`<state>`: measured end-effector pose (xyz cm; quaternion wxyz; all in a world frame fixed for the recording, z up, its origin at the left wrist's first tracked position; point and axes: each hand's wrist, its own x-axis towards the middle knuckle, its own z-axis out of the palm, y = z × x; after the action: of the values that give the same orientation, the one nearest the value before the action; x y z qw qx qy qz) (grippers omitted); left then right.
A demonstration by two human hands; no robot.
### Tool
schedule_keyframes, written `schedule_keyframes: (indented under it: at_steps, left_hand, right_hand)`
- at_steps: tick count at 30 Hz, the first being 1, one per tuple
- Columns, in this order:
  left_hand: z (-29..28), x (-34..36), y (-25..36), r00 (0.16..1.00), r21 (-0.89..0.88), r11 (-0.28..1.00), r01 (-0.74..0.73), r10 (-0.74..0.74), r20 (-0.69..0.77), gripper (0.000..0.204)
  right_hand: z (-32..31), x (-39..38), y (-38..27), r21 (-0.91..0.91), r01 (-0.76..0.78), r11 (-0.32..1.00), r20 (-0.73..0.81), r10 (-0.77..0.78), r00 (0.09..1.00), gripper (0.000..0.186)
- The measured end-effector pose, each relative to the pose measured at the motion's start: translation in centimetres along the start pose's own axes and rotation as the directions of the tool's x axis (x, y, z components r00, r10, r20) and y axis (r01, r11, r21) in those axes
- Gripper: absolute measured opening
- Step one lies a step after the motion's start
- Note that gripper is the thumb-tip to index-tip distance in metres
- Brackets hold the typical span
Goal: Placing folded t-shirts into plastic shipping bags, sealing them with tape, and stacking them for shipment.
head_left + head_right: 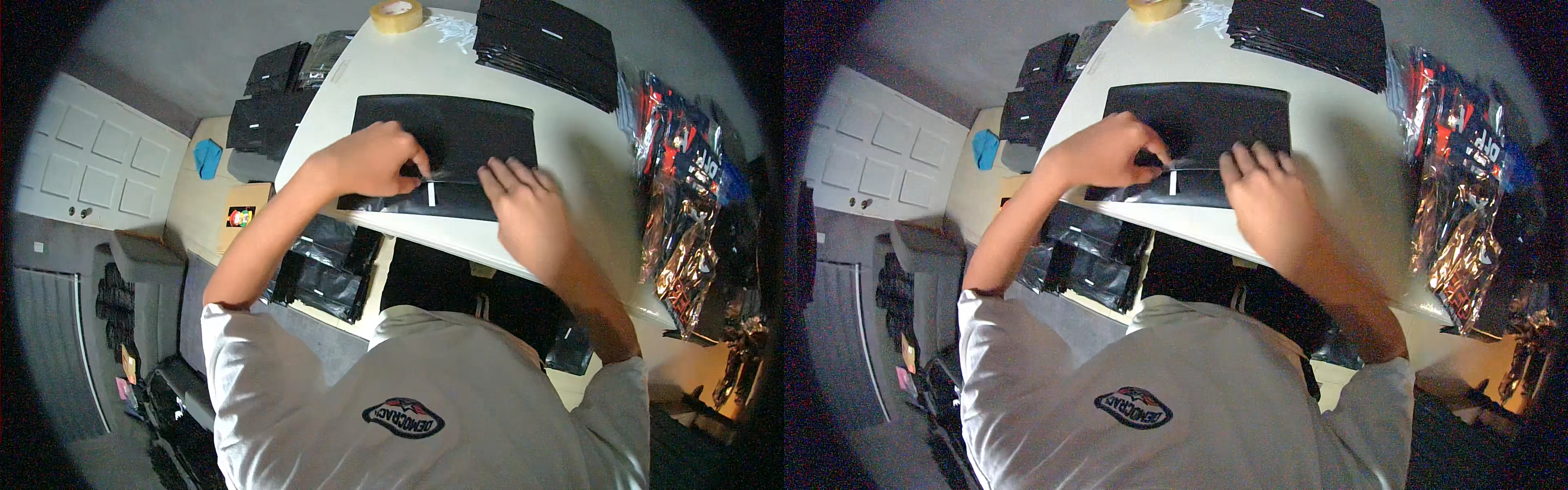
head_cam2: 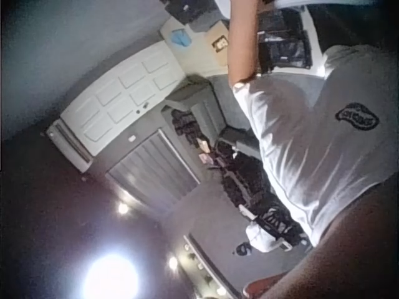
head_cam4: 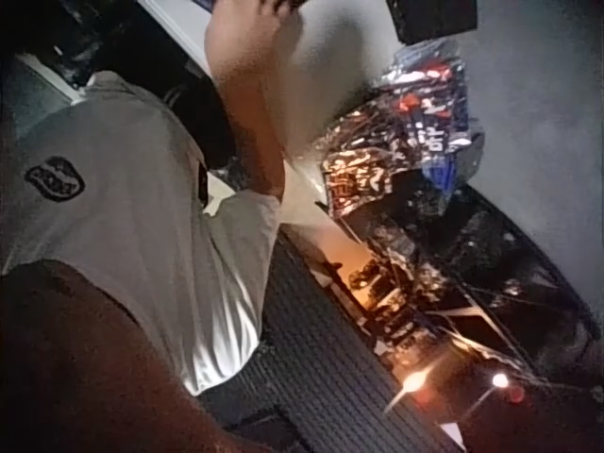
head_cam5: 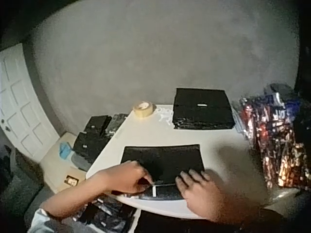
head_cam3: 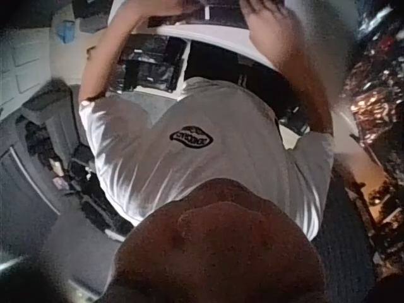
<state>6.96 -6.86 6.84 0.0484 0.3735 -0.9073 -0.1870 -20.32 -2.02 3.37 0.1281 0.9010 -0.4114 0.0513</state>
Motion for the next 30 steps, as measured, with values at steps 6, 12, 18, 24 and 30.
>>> schedule_keyframes:
  at_steps: [6, 12, 18, 24, 30]
  left_hand:
    - [-0.9, 3.4, -1.9, 0.988, -0.045, 0.999, -0.029, 0.036, 0.153, 0.027]
    - [-1.0, 5.1, -2.0, 0.954, 0.000, 0.999, -0.053, 0.051, 0.296, 0.032]
    - [-1.2, 5.0, -2.5, 0.949, -0.031, 0.999, -0.028, 0.036, 0.313, 0.035]
    - [-1.5, 4.9, -2.8, 0.943, -0.063, 0.998, 0.017, 0.005, 0.332, 0.038]
    - [-1.5, 4.8, -3.0, 0.943, -0.065, 0.998, 0.016, 0.007, 0.333, 0.040]
  right_hand:
    - [1.4, 0.4, -4.9, 0.476, 0.140, 0.868, -0.210, -0.042, 0.977, 0.031]
    - [3.6, 1.2, -6.1, 0.486, 0.179, 0.855, -0.329, -0.011, 0.944, 0.018]
    - [4.1, 1.4, -6.2, 0.514, 0.180, 0.839, -0.373, 0.030, 0.928, 0.015]
    - [3.8, 1.4, -5.9, 0.566, 0.105, 0.817, -0.292, 0.080, 0.953, 0.014]
    - [2.9, 0.8, -4.6, 0.620, 0.199, 0.759, -0.282, -0.022, 0.959, 0.008]
